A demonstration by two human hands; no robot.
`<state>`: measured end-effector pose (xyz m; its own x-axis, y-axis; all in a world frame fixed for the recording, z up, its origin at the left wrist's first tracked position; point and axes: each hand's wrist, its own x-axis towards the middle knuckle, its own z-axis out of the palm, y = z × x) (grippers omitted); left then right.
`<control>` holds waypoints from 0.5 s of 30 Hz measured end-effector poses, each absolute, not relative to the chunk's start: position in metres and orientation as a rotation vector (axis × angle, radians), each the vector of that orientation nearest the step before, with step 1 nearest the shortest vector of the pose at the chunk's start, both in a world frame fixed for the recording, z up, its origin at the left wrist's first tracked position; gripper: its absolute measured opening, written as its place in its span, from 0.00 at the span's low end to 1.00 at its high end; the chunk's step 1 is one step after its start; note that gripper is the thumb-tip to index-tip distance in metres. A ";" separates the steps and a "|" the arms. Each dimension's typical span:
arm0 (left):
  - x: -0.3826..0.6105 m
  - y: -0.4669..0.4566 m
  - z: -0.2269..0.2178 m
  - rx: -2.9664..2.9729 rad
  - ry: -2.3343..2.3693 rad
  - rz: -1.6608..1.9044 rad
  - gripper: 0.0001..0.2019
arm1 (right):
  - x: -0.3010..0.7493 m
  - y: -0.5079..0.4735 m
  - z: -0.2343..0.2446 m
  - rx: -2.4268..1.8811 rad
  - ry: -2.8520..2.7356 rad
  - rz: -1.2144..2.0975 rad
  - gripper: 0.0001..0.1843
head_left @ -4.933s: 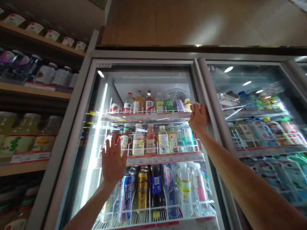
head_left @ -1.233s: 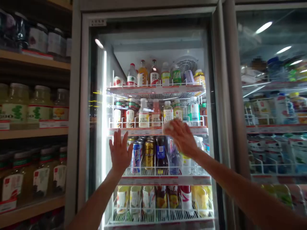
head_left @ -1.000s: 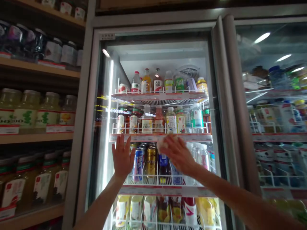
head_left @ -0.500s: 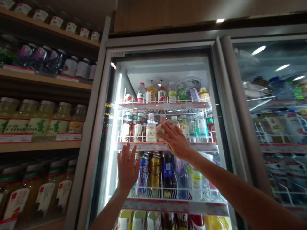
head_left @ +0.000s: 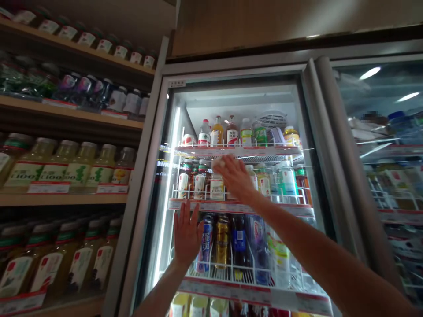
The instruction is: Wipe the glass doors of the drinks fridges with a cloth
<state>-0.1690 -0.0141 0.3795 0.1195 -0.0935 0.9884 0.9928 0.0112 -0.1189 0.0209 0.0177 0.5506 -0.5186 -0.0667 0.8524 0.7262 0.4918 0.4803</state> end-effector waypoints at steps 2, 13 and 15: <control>-0.170 -0.017 0.380 -1.206 -1.073 -1.128 0.28 | 0.024 0.020 0.580 -0.721 -1.627 -0.972 0.26; -0.258 -0.058 0.332 -1.107 -1.318 -1.021 0.30 | -0.061 0.002 0.557 -0.263 -2.017 -1.172 0.27; -0.268 -0.066 0.328 -1.142 -1.313 -0.963 0.29 | -0.063 0.002 0.592 -0.426 -1.847 -1.063 0.26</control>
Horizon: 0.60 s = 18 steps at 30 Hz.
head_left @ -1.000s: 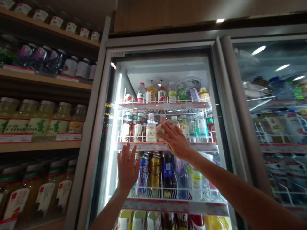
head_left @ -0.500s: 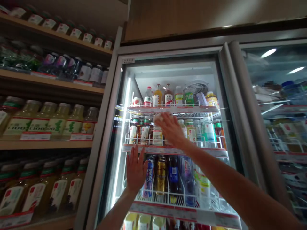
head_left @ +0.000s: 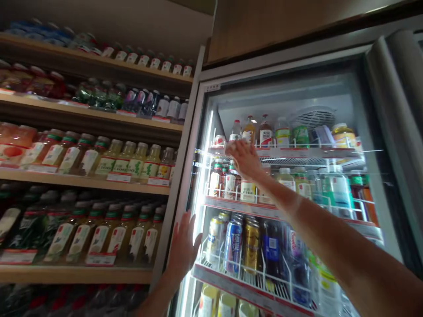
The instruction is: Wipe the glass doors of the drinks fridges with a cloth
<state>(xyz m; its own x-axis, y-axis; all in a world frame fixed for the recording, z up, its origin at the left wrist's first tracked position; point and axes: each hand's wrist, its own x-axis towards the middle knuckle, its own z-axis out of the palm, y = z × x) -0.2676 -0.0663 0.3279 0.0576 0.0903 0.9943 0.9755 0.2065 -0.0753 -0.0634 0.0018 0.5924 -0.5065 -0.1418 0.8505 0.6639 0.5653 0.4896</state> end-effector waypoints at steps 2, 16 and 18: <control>-0.271 -0.073 0.326 -1.151 -1.318 -0.947 0.29 | -0.074 0.001 0.620 -0.490 -1.760 -0.983 0.25; -0.240 -0.129 0.350 -1.352 -1.450 -1.568 0.23 | -0.144 -0.016 0.545 -0.154 -2.026 -1.012 0.23; -0.209 -0.134 0.347 -1.576 -1.396 -1.609 0.22 | -0.144 -0.016 0.512 -0.056 -2.124 -1.021 0.23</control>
<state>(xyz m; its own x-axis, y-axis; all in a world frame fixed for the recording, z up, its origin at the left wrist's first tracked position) -0.2092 -0.1339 0.3467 -0.2158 0.3029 0.9283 0.8763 -0.3593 0.3209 -0.1441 -0.0157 0.5122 -0.7072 -0.2690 0.6538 0.3427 0.6785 0.6498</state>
